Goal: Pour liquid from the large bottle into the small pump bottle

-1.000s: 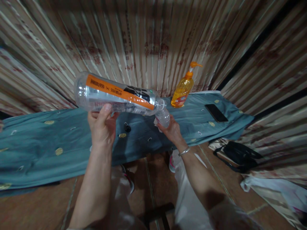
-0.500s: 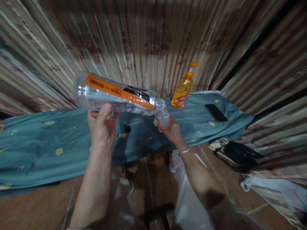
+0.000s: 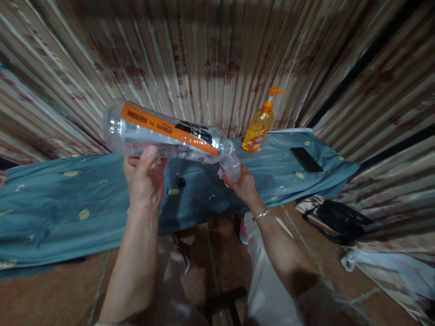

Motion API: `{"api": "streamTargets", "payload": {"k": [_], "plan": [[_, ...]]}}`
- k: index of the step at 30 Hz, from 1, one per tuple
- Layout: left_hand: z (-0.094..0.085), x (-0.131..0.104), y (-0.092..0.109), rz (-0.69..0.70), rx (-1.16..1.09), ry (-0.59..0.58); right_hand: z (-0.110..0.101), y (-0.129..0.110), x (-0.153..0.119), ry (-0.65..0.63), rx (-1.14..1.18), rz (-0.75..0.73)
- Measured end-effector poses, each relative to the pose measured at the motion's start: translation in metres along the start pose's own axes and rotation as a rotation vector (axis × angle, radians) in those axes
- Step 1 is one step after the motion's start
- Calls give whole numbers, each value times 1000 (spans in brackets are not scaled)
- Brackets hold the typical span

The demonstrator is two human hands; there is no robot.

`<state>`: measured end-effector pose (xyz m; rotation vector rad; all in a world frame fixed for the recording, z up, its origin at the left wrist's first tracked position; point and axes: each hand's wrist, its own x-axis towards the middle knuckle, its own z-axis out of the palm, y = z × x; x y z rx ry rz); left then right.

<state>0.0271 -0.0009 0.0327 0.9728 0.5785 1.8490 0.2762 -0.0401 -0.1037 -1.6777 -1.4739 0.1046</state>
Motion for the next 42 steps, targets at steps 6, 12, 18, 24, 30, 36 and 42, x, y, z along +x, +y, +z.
{"api": "streamTargets", "payload": {"k": [6, 12, 18, 24, 30, 36, 42], "plan": [[-1, 2, 0, 8, 10, -32, 1, 0, 0, 19, 5, -19], [2, 0, 2, -3, -7, -11, 0, 0, -1, 15, 11, -23], [-1, 2, 2, 6, 32, -46, -1, -1, 0, -1, 2, -9], [4, -1, 2, 6, -2, -10, -2, -3, -1, -3, 10, 13], [5, -1, 3, 9, 29, -6, -2, -4, -1, -3, 14, 15], [8, -1, 4, 7, 4, 8, -5, -6, 0, -18, 26, 15], [11, -3, 6, 2, 10, 51, -2, -3, -1, 8, 25, -2]]}}
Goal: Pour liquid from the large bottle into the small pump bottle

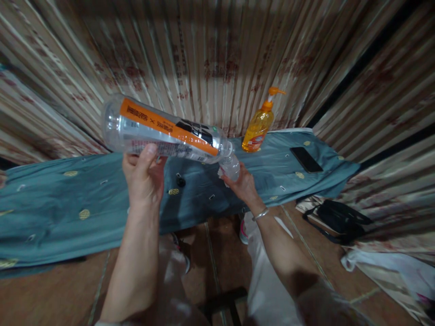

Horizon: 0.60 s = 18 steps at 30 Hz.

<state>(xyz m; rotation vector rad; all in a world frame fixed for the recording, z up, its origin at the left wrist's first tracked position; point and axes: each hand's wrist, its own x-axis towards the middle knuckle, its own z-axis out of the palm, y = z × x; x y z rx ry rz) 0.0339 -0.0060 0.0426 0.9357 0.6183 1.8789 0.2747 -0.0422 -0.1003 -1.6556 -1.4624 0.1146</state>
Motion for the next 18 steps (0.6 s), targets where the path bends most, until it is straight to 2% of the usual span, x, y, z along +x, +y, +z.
{"api": "streamTargets", "payload": {"k": [10, 18], "plan": [[-6, 2, -1, 27, 15, -92, 0, 0, 0, -14, -6, -17], [-1, 1, 1, 1, -25, -36, -1, 0, 0, -17, -6, -8]]}}
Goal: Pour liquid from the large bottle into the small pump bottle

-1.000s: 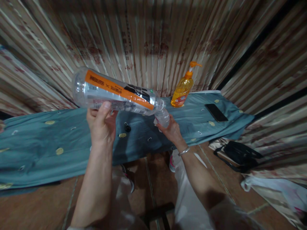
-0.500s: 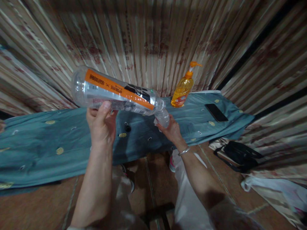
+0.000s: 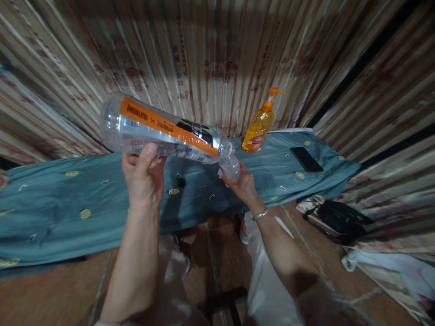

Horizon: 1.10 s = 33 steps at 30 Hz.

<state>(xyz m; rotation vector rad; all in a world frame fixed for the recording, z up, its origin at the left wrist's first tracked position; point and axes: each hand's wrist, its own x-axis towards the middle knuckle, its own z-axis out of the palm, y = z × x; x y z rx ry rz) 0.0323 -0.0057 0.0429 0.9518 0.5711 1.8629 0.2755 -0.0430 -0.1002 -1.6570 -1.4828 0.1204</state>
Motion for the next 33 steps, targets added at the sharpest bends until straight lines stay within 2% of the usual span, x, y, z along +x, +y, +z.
{"api": "streamTargets", "payload": {"k": [11, 21, 27, 33], "plan": [[-5, 2, -2, 29, 63, -52, 3, 4, 0, 16, 0, -17], [0, 1, 1, 17, 30, -27, 1, 2, 0, 6, -15, -8], [2, 1, 0, 41, 25, -69, 1, 1, 0, 0, -7, 0], [9, 1, 1, 21, -40, 2, 1, 2, 0, 3, 11, -18]]}}
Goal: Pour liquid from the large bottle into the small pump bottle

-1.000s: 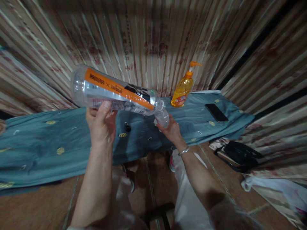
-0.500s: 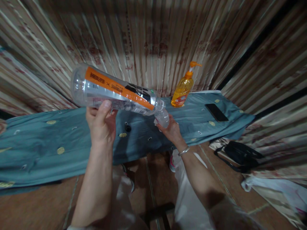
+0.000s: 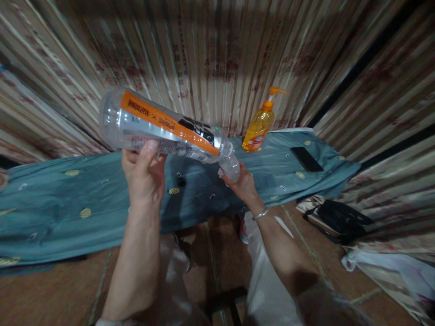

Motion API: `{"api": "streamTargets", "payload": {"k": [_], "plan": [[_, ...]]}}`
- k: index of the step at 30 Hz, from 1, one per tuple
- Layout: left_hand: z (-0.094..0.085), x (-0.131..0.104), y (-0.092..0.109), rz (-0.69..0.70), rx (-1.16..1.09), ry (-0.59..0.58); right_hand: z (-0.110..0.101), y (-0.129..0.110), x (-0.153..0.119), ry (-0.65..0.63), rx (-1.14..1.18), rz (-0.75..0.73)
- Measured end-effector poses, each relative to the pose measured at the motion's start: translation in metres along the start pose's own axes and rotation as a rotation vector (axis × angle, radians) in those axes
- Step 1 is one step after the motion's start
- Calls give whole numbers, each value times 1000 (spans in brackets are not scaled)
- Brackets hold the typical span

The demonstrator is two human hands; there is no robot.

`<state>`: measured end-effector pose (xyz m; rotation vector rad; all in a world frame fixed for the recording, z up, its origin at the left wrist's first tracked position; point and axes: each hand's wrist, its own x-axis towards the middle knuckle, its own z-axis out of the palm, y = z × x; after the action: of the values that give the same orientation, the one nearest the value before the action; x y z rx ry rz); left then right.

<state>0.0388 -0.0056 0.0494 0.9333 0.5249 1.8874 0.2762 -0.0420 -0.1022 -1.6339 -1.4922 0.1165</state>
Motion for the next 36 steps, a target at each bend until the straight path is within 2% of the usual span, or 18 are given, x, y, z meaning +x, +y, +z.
{"api": "streamTargets", "payload": {"k": [5, 16, 25, 36], "plan": [[3, 0, -1, -8, -21, 48, 0, 0, 0, -3, 11, 0], [5, 1, 0, -2, -25, 33, 0, -2, 0, 13, -7, 5], [-2, 3, -2, 29, 33, -81, 1, 0, 0, 6, 5, -10], [-2, 7, -4, 50, 73, -85, 2, 1, 1, -12, 23, -18]]}}
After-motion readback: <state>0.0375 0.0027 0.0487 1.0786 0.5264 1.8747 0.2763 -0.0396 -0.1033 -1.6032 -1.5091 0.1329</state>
